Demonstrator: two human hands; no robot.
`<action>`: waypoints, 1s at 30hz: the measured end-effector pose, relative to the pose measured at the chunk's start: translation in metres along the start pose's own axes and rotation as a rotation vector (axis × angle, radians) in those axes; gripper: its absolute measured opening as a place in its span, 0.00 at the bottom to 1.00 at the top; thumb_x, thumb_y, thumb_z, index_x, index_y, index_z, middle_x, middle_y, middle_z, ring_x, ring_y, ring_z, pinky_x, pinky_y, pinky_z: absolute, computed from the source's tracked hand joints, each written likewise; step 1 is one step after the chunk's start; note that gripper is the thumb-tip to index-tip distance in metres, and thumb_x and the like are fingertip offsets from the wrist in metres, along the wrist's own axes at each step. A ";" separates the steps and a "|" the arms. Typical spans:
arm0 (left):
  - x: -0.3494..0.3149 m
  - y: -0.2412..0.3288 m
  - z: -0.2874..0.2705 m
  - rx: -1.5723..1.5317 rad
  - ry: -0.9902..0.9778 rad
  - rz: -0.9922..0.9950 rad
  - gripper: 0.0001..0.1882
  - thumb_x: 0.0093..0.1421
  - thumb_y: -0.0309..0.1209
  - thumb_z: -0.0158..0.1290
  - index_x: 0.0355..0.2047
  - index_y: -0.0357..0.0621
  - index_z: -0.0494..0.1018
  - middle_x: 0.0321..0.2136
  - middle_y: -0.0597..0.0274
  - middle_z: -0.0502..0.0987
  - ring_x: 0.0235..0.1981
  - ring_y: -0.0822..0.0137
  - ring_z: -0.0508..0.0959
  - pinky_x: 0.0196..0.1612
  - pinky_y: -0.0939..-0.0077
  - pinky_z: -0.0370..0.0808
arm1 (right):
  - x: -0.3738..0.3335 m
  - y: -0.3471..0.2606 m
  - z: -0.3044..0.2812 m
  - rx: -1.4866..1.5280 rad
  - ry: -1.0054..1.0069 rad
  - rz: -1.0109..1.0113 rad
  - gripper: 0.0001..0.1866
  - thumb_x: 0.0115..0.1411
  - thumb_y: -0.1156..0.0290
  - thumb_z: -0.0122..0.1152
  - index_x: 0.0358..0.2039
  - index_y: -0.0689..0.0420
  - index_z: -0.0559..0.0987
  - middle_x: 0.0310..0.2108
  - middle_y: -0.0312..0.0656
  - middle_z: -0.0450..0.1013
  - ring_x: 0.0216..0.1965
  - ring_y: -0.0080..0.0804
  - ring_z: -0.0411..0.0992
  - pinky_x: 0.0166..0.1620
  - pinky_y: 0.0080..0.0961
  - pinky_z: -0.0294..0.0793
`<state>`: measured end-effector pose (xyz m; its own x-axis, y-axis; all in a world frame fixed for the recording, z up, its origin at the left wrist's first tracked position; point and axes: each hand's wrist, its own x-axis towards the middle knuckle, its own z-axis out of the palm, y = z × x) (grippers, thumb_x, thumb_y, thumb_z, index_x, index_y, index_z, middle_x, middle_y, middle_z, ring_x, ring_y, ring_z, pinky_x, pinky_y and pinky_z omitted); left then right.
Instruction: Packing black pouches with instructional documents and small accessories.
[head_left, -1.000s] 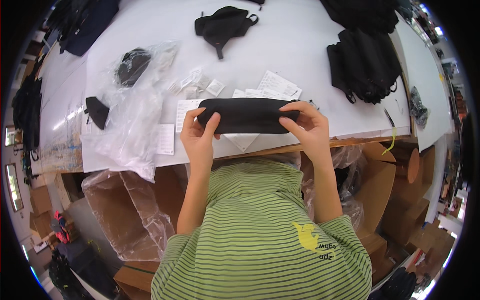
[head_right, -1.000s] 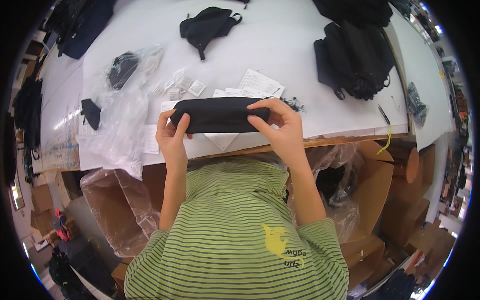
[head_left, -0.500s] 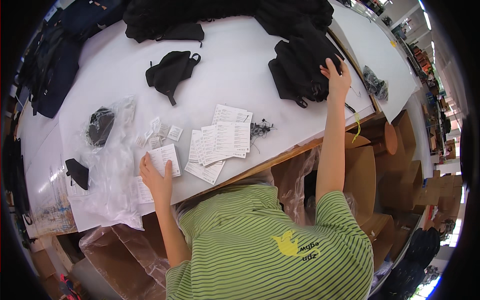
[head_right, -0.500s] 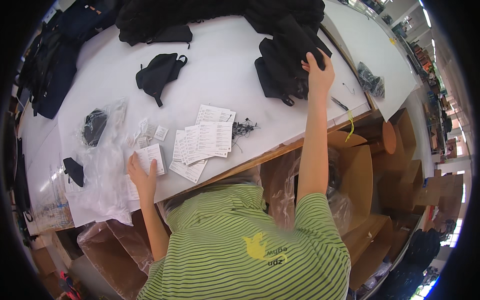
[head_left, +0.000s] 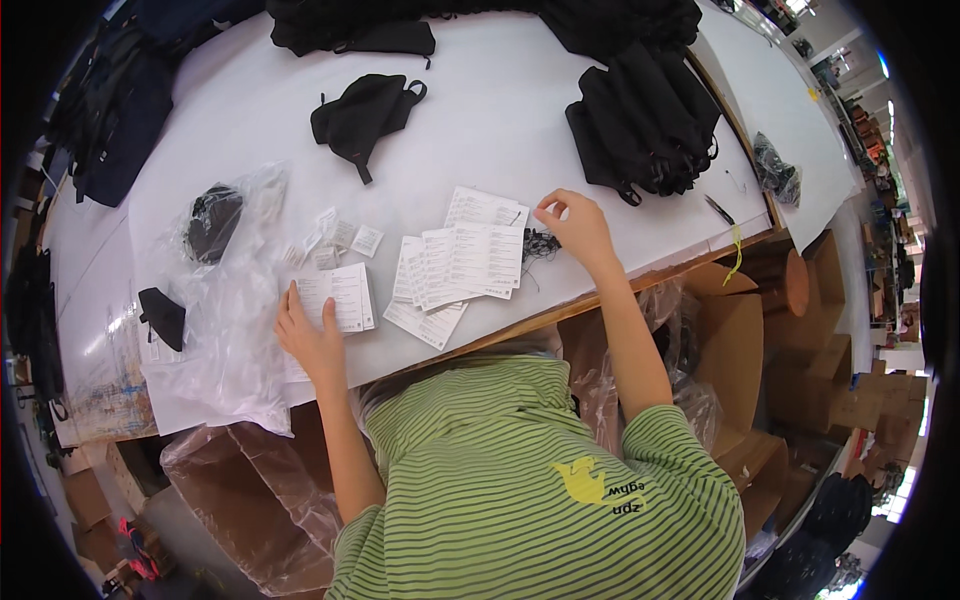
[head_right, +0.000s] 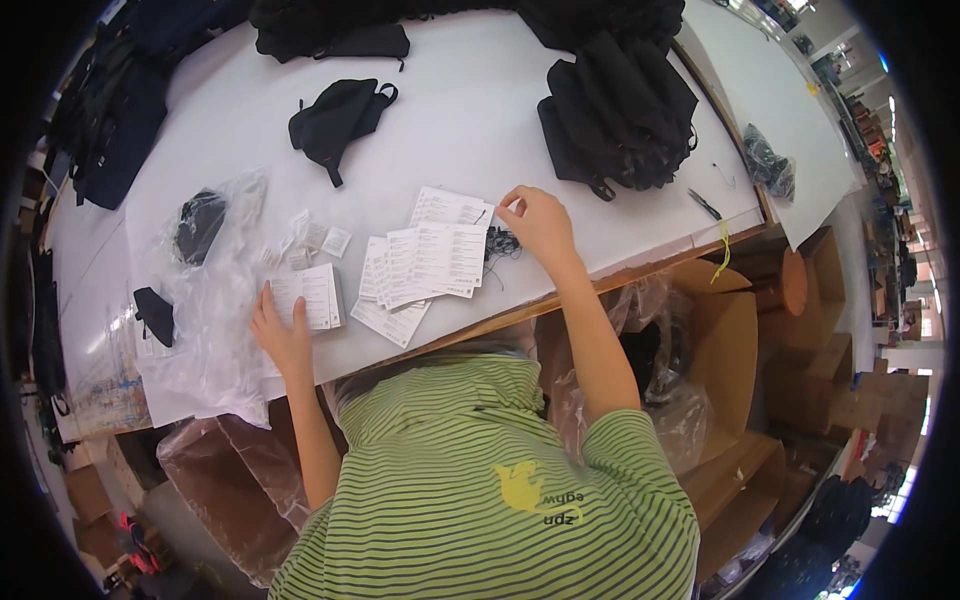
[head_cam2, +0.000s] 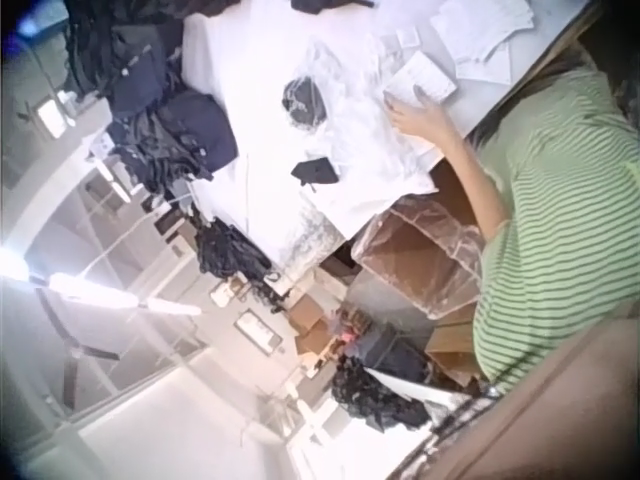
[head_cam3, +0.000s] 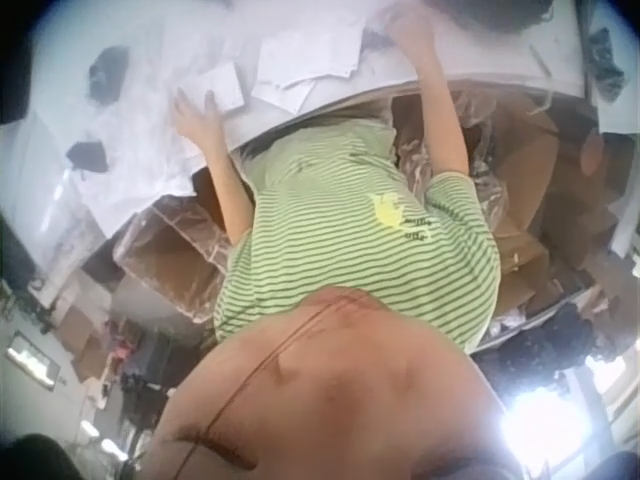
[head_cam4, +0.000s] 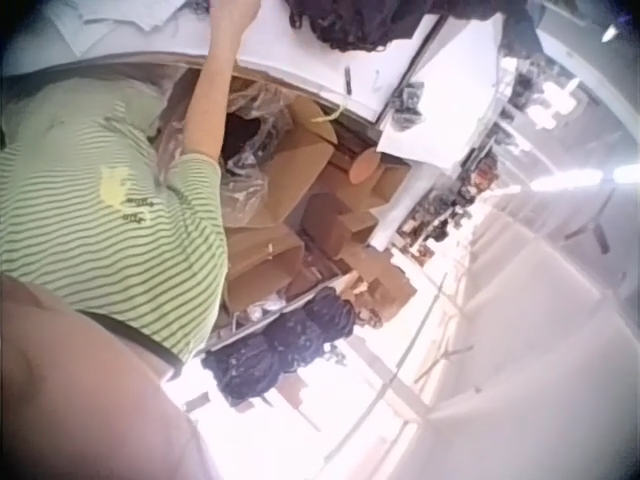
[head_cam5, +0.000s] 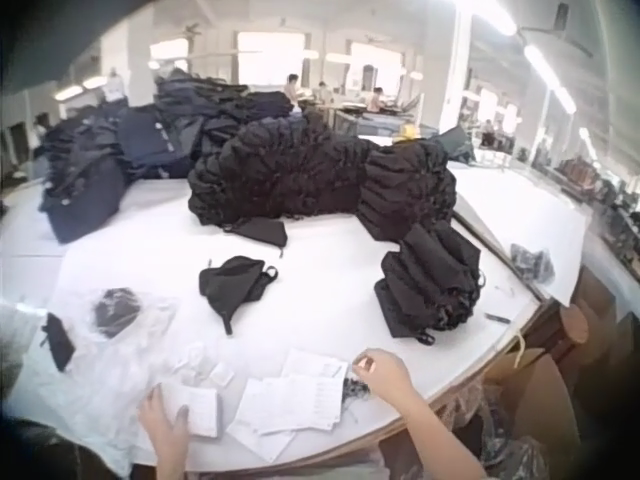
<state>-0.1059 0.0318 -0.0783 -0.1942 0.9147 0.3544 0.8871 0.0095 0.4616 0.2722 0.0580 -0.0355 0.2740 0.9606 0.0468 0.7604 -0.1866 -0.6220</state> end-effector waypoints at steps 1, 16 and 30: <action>0.000 0.001 -0.002 0.005 0.000 -0.002 0.31 0.55 0.39 0.55 0.57 0.42 0.63 0.52 0.50 0.66 0.54 0.49 0.62 0.56 0.52 0.56 | -0.001 -0.002 0.009 -0.038 -0.054 0.041 0.07 0.51 0.66 0.63 0.28 0.54 0.79 0.25 0.41 0.74 0.27 0.38 0.72 0.32 0.31 0.70; 0.010 0.005 -0.011 -0.033 0.001 -0.021 0.28 0.46 0.32 0.62 0.48 0.40 0.67 0.44 0.53 0.72 0.48 0.51 0.67 0.53 0.58 0.59 | 0.007 -0.003 0.052 -0.130 -0.011 -0.007 0.06 0.51 0.67 0.63 0.28 0.54 0.78 0.34 0.42 0.72 0.35 0.41 0.73 0.37 0.35 0.72; 0.011 0.002 -0.010 -0.079 -0.040 -0.058 0.29 0.46 0.29 0.62 0.49 0.39 0.66 0.43 0.54 0.71 0.48 0.52 0.66 0.53 0.57 0.58 | 0.011 -0.011 0.061 -0.196 -0.016 -0.054 0.05 0.52 0.68 0.60 0.24 0.55 0.77 0.31 0.42 0.72 0.33 0.42 0.73 0.37 0.35 0.72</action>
<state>-0.1106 0.0375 -0.0652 -0.2261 0.9290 0.2930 0.8388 0.0328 0.5434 0.2311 0.0833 -0.0761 0.2215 0.9731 0.0630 0.8743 -0.1696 -0.4547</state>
